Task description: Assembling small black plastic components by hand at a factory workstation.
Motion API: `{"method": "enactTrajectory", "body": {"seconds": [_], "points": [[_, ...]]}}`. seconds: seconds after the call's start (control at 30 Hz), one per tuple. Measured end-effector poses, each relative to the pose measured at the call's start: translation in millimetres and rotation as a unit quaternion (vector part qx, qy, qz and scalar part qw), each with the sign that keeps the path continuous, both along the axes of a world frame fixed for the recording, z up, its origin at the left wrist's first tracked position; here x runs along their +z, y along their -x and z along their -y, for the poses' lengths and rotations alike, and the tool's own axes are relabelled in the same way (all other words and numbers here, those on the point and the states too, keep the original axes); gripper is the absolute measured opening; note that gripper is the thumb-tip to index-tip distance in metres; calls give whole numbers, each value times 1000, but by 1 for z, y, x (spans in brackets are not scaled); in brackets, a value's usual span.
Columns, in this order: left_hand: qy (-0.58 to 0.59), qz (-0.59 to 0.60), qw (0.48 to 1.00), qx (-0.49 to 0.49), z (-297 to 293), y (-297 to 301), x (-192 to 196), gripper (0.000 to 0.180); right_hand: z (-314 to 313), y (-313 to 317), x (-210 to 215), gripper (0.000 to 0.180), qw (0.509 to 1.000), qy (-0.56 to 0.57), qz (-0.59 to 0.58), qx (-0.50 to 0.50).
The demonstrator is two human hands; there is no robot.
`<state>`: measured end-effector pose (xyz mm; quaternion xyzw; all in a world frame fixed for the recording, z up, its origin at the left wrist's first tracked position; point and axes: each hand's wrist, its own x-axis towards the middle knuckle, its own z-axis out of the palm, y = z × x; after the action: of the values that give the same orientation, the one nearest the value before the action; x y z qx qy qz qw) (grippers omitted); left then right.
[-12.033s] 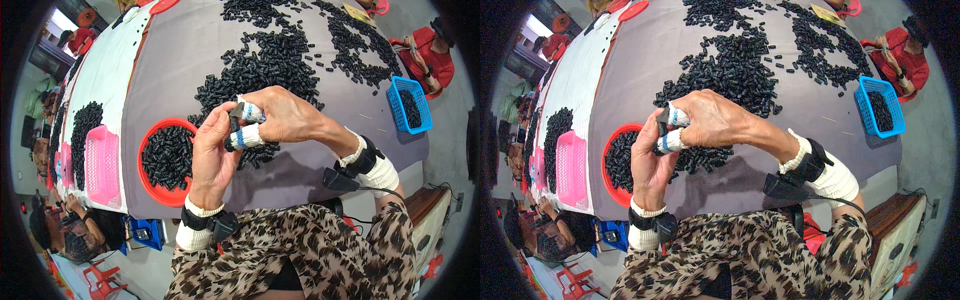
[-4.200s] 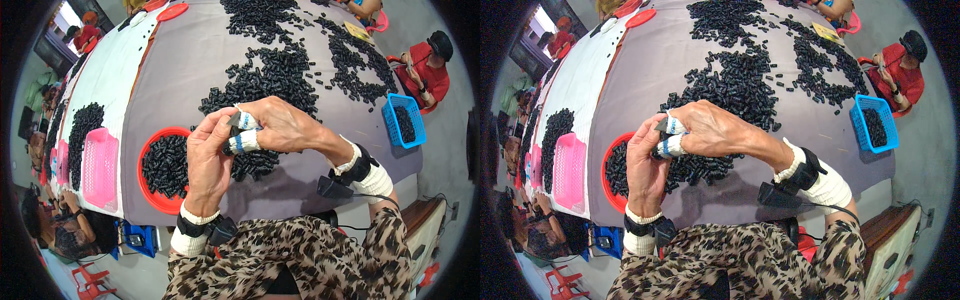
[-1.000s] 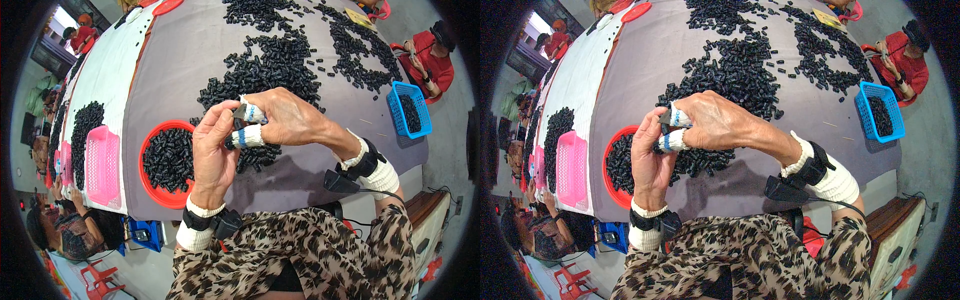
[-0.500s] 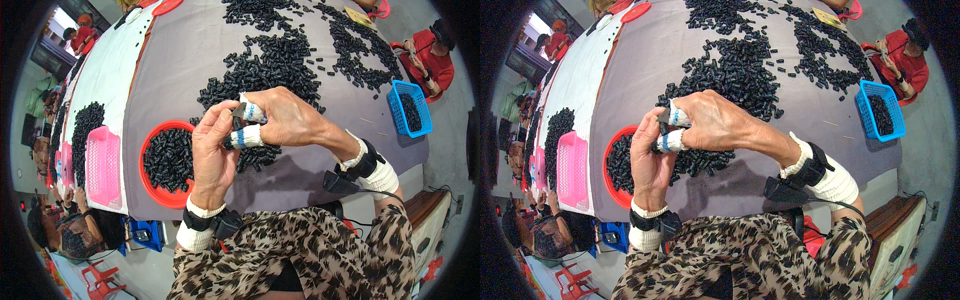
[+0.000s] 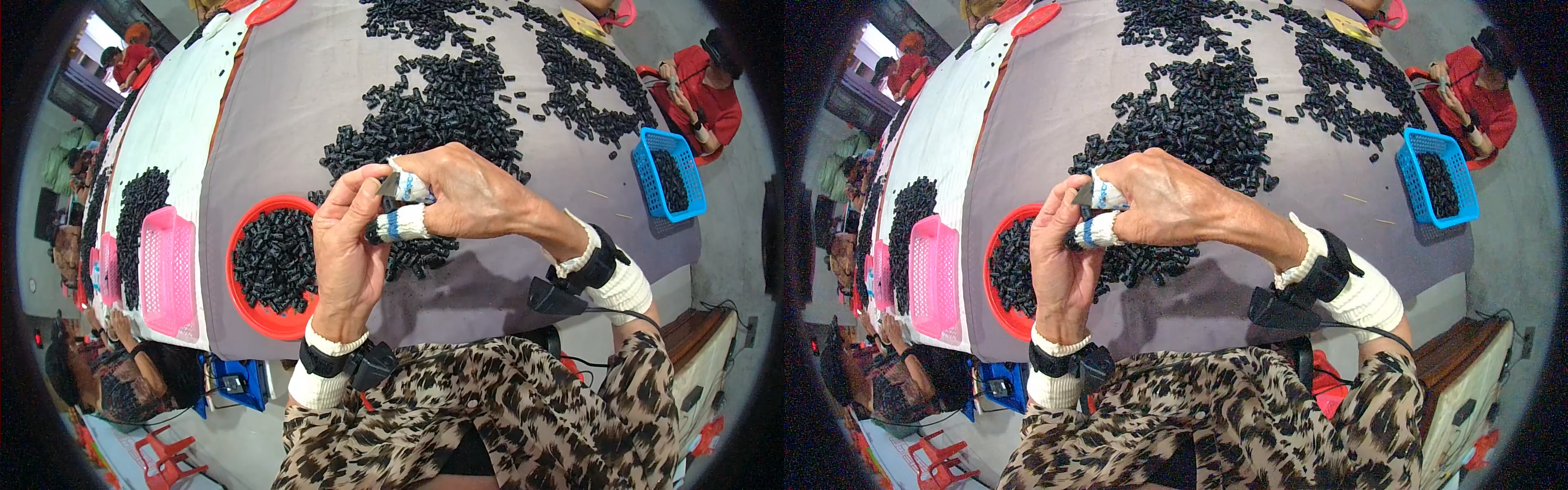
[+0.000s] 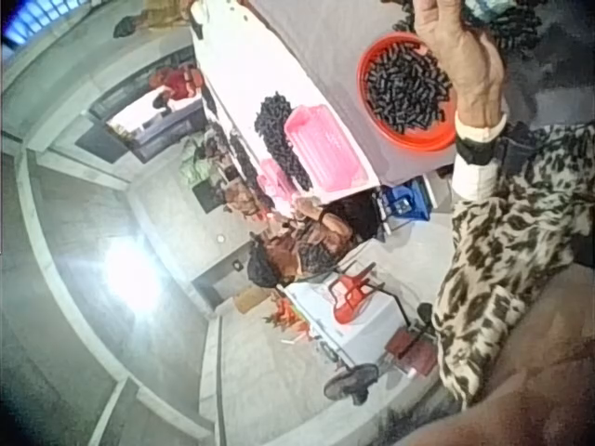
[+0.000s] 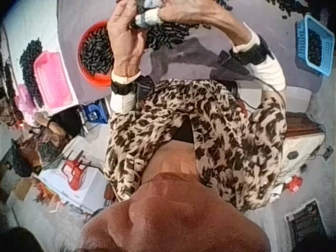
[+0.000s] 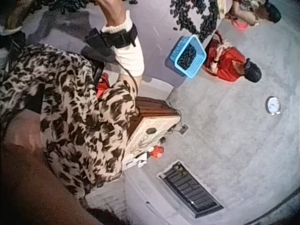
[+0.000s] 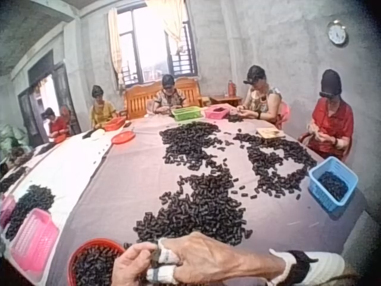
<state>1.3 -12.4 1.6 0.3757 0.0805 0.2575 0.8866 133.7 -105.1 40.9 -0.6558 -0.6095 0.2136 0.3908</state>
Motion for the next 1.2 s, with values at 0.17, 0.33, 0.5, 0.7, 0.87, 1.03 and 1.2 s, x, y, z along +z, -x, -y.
{"method": "enactTrajectory", "body": {"seconds": [0.17,0.33,0.5,0.7,0.87,1.03,1.2], "points": [[13,2,1000,6,0,-3,1,23,1,2,5,23,999,-16,-47,-10],[113,90,987,-72,-4,-1,-2,26,0,3,5,31,997,-22,-66,-25],[80,37,996,-34,-1,0,0,27,1,2,3,31,997,0,-65,-29],[15,-26,999,-11,0,-3,6,23,0,1,-2,31,998,-23,-42,-31],[69,-17,997,-2,3,-4,6,23,1,-2,-2,32,997,-9,-67,-27],[89,50,993,-52,-4,0,-5,25,1,-1,1,35,998,17,-62,-19],[53,7,998,-12,2,-1,4,22,2,-2,3,37,999,27,-32,-4]]}}
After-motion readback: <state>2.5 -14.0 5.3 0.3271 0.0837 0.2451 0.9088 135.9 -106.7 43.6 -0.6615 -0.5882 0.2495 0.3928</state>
